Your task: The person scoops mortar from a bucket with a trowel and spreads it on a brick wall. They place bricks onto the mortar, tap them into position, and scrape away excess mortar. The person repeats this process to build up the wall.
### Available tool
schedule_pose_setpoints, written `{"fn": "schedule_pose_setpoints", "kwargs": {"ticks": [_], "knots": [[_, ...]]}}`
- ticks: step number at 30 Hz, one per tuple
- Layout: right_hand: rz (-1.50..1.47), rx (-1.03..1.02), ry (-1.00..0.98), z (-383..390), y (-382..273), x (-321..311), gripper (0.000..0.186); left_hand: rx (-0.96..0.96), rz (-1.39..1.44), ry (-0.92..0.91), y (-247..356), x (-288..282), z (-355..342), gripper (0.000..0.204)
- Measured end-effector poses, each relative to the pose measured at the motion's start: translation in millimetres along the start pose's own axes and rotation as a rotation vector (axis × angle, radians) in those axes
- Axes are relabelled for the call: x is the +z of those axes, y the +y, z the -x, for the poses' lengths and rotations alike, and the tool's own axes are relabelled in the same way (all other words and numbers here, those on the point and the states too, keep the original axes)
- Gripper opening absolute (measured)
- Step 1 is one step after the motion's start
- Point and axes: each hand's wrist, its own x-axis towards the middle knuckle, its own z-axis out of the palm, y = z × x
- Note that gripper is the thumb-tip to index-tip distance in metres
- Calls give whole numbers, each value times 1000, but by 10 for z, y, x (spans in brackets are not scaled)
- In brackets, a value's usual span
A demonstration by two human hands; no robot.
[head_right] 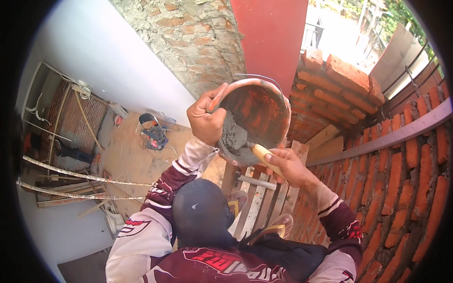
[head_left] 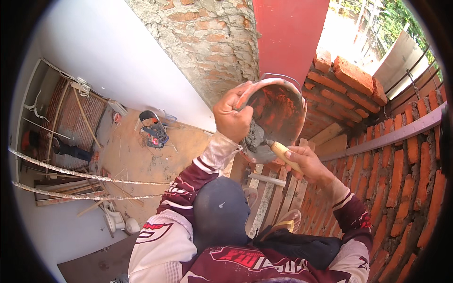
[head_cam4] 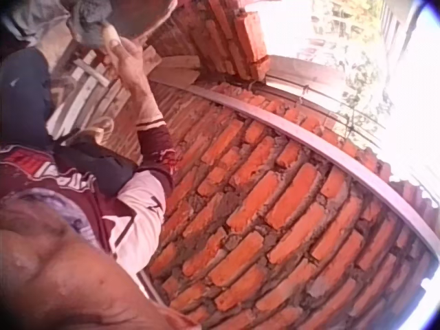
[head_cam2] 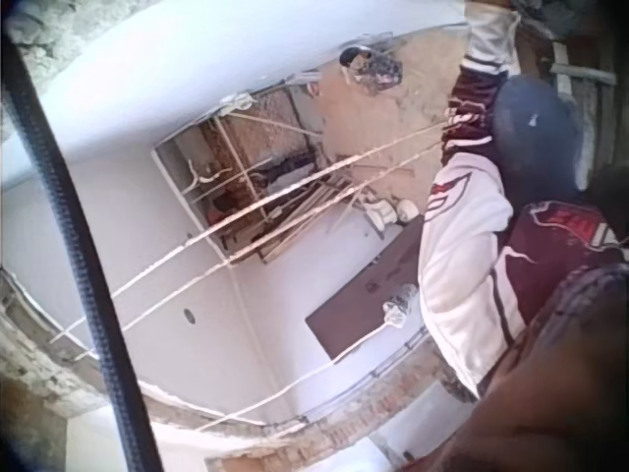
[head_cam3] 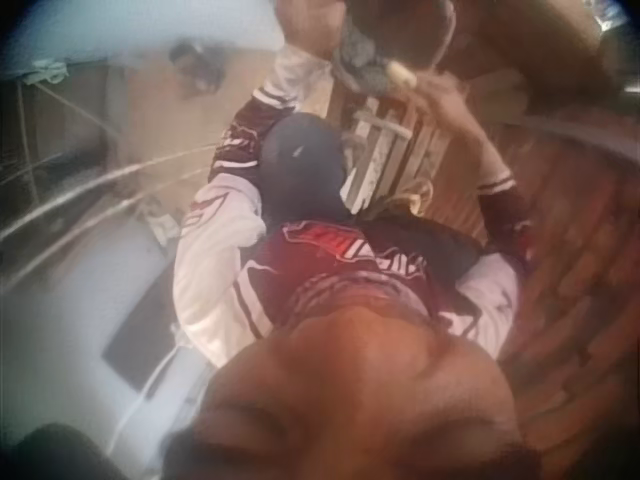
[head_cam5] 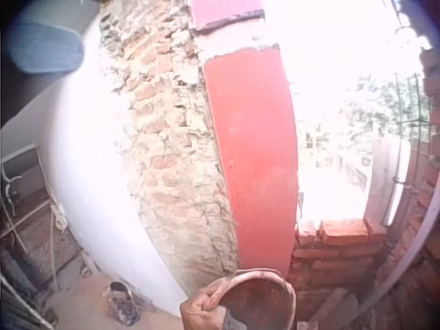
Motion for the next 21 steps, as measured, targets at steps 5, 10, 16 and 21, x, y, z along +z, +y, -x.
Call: {"fn": "schedule_pose_setpoints", "kwargs": {"ticks": [5, 10, 16, 21], "knots": [[1149, -687, 403, 151, -259, -255, 40, -174, 70, 80, -19, -151, -23, 38], [1385, -625, 556, 298, -456, -357, 44, -90, -63, 45, 0, -35, -3, 37], [812, -468, 431, 346, -408, -237, 36, 68, -192, 39, 0, 41, -47, 13], [875, -459, 299, 2, -219, 35, 33, 150, -169, 25, 41, 44, -39, 11]]}}
